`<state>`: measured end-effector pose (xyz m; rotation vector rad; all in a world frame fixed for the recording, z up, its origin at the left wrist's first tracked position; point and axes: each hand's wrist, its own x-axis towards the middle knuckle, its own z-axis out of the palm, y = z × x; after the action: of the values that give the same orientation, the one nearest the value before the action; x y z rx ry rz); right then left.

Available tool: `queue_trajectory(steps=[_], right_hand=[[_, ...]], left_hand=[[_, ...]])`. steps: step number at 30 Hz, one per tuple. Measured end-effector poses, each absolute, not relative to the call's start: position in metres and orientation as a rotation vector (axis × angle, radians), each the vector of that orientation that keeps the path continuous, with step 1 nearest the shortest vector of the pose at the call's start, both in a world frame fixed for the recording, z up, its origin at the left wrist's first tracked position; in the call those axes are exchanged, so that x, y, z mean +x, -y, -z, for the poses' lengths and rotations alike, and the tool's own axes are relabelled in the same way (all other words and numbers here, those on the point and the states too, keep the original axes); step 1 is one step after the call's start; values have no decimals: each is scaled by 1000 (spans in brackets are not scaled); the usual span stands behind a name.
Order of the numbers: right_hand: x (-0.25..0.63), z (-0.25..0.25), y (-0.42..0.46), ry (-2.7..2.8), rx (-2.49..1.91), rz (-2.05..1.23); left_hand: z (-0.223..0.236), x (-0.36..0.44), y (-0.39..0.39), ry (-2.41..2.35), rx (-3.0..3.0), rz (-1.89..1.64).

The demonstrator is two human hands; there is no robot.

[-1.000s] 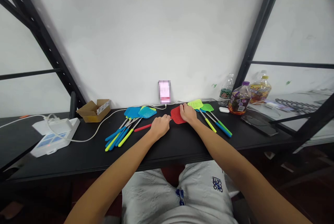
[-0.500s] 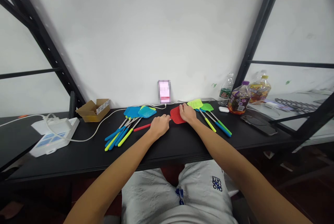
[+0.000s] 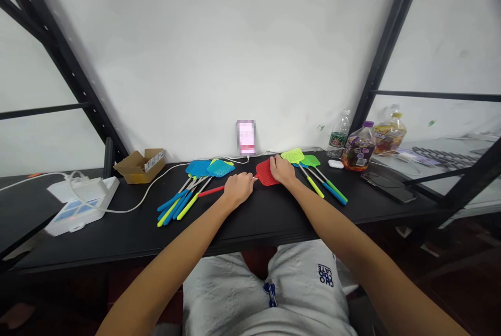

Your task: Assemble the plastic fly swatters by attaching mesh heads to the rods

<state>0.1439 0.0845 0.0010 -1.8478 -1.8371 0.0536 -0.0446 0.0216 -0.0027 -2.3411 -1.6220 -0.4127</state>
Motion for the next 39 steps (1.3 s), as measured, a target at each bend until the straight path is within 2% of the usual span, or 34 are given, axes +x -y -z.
queue_trajectory(steps=[23, 30, 39], right_hand=[[154, 4, -93, 1876, -1980, 64], [144, -7, -78, 1971, -1728, 136], [124, -10, -60, 2058, -1302, -195]], left_hand=[[1, -45, -21, 1630, -2305, 398], [-1, -44, -19, 1624, -2332, 378], [5, -42, -21, 1181, -2440, 437]])
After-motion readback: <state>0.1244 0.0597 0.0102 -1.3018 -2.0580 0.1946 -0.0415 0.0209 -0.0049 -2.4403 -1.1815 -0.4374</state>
